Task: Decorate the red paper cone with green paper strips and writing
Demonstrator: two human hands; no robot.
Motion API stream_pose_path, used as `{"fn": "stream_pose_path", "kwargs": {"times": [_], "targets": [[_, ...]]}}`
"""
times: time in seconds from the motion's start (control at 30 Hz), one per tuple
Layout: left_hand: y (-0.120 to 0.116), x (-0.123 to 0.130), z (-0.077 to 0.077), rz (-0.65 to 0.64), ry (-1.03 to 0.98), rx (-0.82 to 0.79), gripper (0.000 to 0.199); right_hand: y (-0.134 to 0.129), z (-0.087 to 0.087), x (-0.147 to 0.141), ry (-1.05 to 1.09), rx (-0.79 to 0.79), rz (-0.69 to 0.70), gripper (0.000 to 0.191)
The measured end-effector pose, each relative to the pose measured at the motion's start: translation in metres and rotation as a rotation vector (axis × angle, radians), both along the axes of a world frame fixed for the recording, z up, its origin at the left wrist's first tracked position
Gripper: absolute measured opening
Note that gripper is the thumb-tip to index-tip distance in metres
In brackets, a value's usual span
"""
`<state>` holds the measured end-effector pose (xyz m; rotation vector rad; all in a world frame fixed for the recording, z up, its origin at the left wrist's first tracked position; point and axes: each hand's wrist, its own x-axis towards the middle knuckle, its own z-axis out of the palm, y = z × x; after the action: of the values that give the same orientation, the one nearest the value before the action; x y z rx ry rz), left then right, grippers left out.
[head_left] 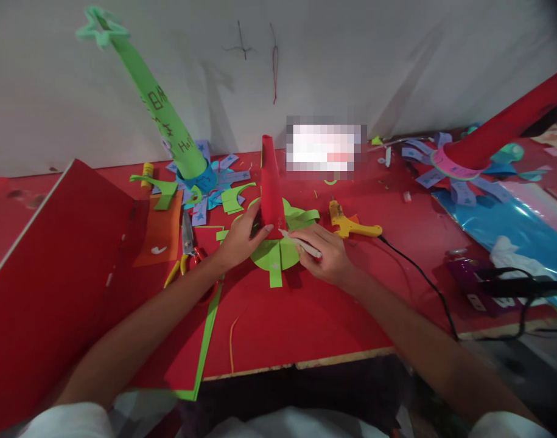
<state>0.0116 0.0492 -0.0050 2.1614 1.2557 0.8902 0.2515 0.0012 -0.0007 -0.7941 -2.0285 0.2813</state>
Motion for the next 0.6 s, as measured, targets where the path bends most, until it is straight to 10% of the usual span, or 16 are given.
{"fn": "stream_pose_path", "kwargs": {"times": [0.6], "targets": [[0.0003, 0.0001, -0.0003, -0.004, -0.008, -0.01, 0.064, -0.0003, 0.003, 0.0004, 0.03, 0.044, -0.033, 0.028]]}}
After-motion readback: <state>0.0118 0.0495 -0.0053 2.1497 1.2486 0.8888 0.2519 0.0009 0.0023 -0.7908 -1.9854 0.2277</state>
